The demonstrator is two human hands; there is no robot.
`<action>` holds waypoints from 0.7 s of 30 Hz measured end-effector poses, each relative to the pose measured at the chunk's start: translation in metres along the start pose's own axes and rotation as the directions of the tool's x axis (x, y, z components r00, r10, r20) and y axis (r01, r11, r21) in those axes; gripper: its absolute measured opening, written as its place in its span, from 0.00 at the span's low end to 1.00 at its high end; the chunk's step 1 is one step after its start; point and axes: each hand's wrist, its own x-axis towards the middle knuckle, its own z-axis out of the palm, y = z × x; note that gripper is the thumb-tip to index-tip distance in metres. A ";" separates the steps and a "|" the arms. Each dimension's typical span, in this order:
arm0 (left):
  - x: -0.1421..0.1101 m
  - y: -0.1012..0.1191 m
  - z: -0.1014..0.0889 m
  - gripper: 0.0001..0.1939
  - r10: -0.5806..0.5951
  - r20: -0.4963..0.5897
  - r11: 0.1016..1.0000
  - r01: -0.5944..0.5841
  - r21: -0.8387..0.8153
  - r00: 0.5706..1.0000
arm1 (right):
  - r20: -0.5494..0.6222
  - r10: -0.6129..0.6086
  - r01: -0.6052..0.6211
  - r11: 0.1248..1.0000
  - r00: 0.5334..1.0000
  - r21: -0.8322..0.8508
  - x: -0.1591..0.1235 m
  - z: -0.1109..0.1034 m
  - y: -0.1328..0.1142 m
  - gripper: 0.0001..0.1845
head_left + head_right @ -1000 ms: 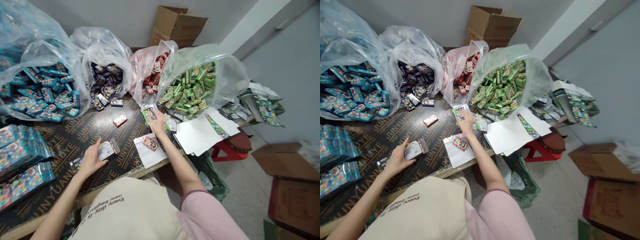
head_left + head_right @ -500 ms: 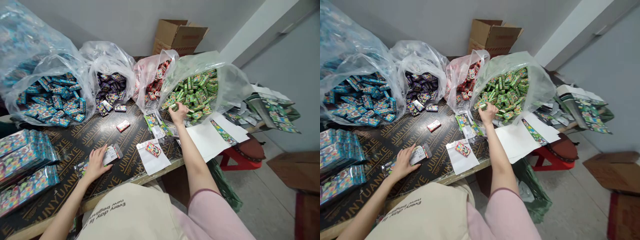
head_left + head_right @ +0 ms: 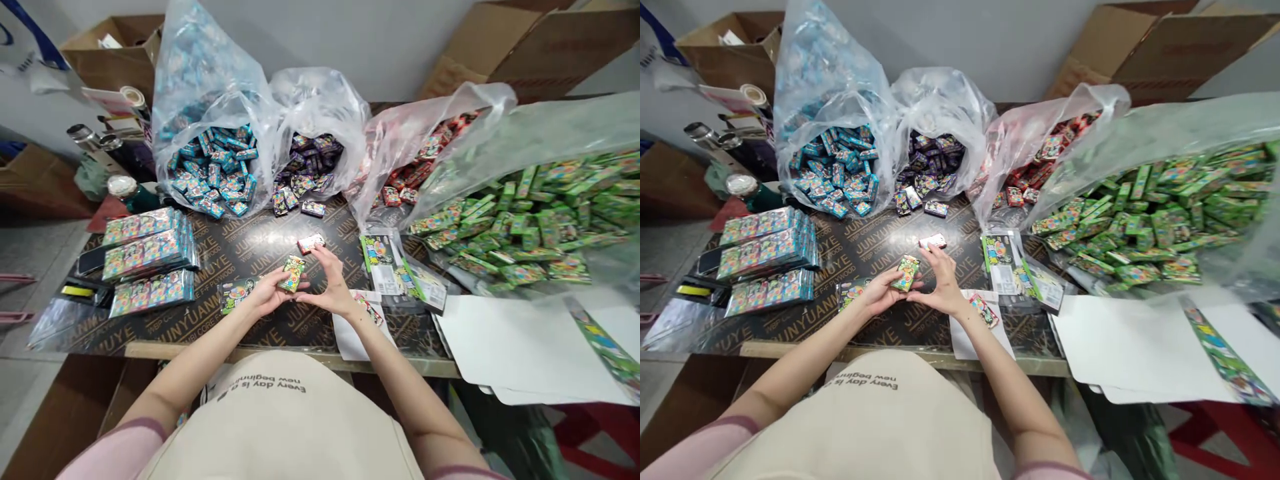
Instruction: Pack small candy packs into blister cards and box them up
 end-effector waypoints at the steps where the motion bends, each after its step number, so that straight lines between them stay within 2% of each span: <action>1: -0.001 -0.002 0.000 0.19 0.028 0.007 1.000 -0.028 -0.011 1.000 | -0.027 0.012 -0.012 0.999 1.000 -0.031 -0.002 0.005 0.002 0.53; 5: -0.004 -0.006 0.004 0.23 0.079 0.052 0.997 -0.080 0.020 0.996 | -0.090 -0.006 -0.002 0.996 0.996 -0.087 -0.007 0.026 0.001 0.45; 7: -0.005 -0.004 -0.002 0.26 0.122 0.030 0.979 -0.126 0.159 0.992 | -0.130 0.012 -0.024 0.996 0.991 -0.091 -0.008 0.029 0.000 0.41; 8: -0.006 -0.002 -0.008 0.28 0.180 0.009 0.944 -0.176 0.280 0.984 | -0.149 0.028 -0.042 0.995 0.988 -0.092 -0.008 0.028 0.001 0.40; 9: -0.007 0.001 -0.016 0.31 0.261 0.001 0.867 -0.235 0.439 0.965 | -0.168 0.048 -0.064 0.994 0.985 -0.093 -0.009 0.027 0.003 0.39; 10: -0.009 0.005 -0.026 0.34 0.347 0.023 0.732 -0.286 0.619 0.938 | -0.184 0.070 -0.088 0.992 0.980 -0.096 -0.011 0.025 0.005 0.38; 11: -0.011 0.008 -0.036 0.38 0.411 0.079 0.536 -0.311 0.785 0.908 | -0.191 0.092 -0.112 0.989 0.977 -0.101 -0.013 0.023 0.008 0.36; 12: -0.013 0.011 -0.047 0.43 0.432 0.156 0.303 -0.306 0.903 0.888 | -0.190 0.113 -0.136 0.985 0.975 -0.110 -0.016 0.022 0.012 0.35; 13: -0.015 0.012 -0.057 0.48 0.409 0.227 0.071 -0.278 0.958 0.884 | -0.180 0.132 -0.155 0.980 0.975 -0.122 -0.019 0.022 0.015 0.34; 14: -0.016 0.013 -0.065 0.52 0.361 0.272 -0.122 -0.244 0.962 0.892 | -0.166 0.147 -0.170 0.976 0.975 -0.139 -0.022 0.024 0.019 0.33; 15: -0.018 0.013 -0.073 0.55 0.313 0.294 -0.260 -0.216 0.941 0.903 | -0.147 0.156 -0.179 0.971 0.977 -0.159 -0.025 0.026 0.022 0.33; 16: -0.018 0.012 -0.078 0.56 0.284 0.303 -0.346 -0.197 0.917 0.910 | -0.125 0.160 -0.180 0.967 0.979 -0.178 -0.028 0.028 0.024 0.33; 17: -0.019 0.010 -0.082 0.56 0.275 0.310 -0.391 -0.188 0.901 0.910 | -0.101 0.159 -0.176 0.965 0.982 -0.194 -0.031 0.031 0.025 0.33; 21: -0.020 0.006 -0.086 0.58 0.310 0.385 -0.399 -0.249 0.883 0.869 | 0.004 0.156 -0.153 0.976 0.988 -0.156 -0.038 0.034 0.026 0.33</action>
